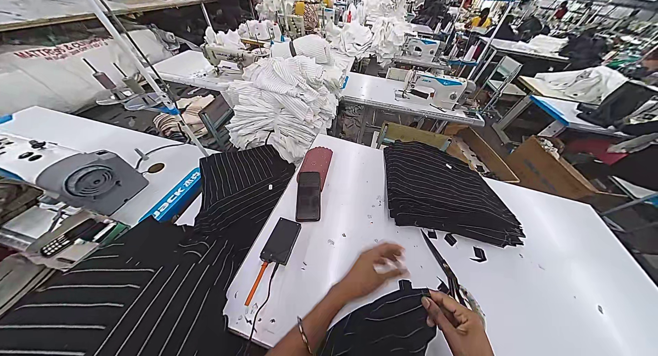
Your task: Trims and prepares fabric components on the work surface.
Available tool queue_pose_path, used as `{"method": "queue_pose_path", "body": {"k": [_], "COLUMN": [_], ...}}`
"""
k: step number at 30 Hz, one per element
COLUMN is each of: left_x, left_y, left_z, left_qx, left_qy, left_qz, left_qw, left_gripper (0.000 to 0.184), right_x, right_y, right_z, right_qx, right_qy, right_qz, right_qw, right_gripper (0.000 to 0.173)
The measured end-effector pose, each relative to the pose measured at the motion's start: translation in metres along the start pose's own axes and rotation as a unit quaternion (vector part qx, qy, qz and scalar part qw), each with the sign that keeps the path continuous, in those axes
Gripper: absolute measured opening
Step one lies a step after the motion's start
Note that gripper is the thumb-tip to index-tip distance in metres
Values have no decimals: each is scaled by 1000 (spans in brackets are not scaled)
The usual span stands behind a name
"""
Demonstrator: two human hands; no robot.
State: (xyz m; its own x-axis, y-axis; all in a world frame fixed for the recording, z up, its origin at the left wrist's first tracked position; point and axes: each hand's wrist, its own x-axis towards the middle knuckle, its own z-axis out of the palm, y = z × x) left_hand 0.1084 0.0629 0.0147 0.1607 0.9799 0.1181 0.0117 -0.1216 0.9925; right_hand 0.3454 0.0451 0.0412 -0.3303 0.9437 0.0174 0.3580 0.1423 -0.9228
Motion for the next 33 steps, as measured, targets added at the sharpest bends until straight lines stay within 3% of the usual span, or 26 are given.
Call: {"method": "queue_pose_path", "body": {"k": [1,3,5,7,9,14,19,24,26,28,31,33], "left_x": [-8,-24,-38,-54,-70,-98,-100,-96,-94,-90,-67,-46], "left_y": [5,13,19,24,22,22,56,101,117,132,157,177], "left_z": [21,44,49,50,47,40,33,28,25,22,13,2], "left_qx": [-43,-70,-49,-25,-7,-13,88,176,175,148,90,55], "left_qy": [-50,-55,20,89,108,163,240,320,305,240,112,83], "left_qz": [9,-10,-8,49,99,148,262,288,292,279,203,162], "left_qw": [998,996,999,995,989,975,931,885,889,918,969,982], "left_gripper": [44,44,44,31,20,28,18,19,20,24,38,49], "right_x": [0,-4,-5,-6,-7,-6,17,36,43,50,53,52], "right_y": [-3,-8,-16,-25,-38,-77,-117,-179,-204,-233,-290,-323], "right_z": [0,-1,-3,-6,-7,2,9,4,-7,-22,-44,-56], "right_qx": [9,26,26,16,-4,-74,-105,-174,-214,-249,-302,-304], "right_qy": [-5,-8,-10,-18,-35,-61,-40,5,33,68,104,117], "right_qz": [-9,-27,-46,-62,-88,-184,-338,-431,-452,-471,-489,-486], "right_qw": [1000,999,999,998,995,978,934,886,865,843,812,811], "right_gripper": [16,18,18,18,19,19,16,20,22,23,22,23]}}
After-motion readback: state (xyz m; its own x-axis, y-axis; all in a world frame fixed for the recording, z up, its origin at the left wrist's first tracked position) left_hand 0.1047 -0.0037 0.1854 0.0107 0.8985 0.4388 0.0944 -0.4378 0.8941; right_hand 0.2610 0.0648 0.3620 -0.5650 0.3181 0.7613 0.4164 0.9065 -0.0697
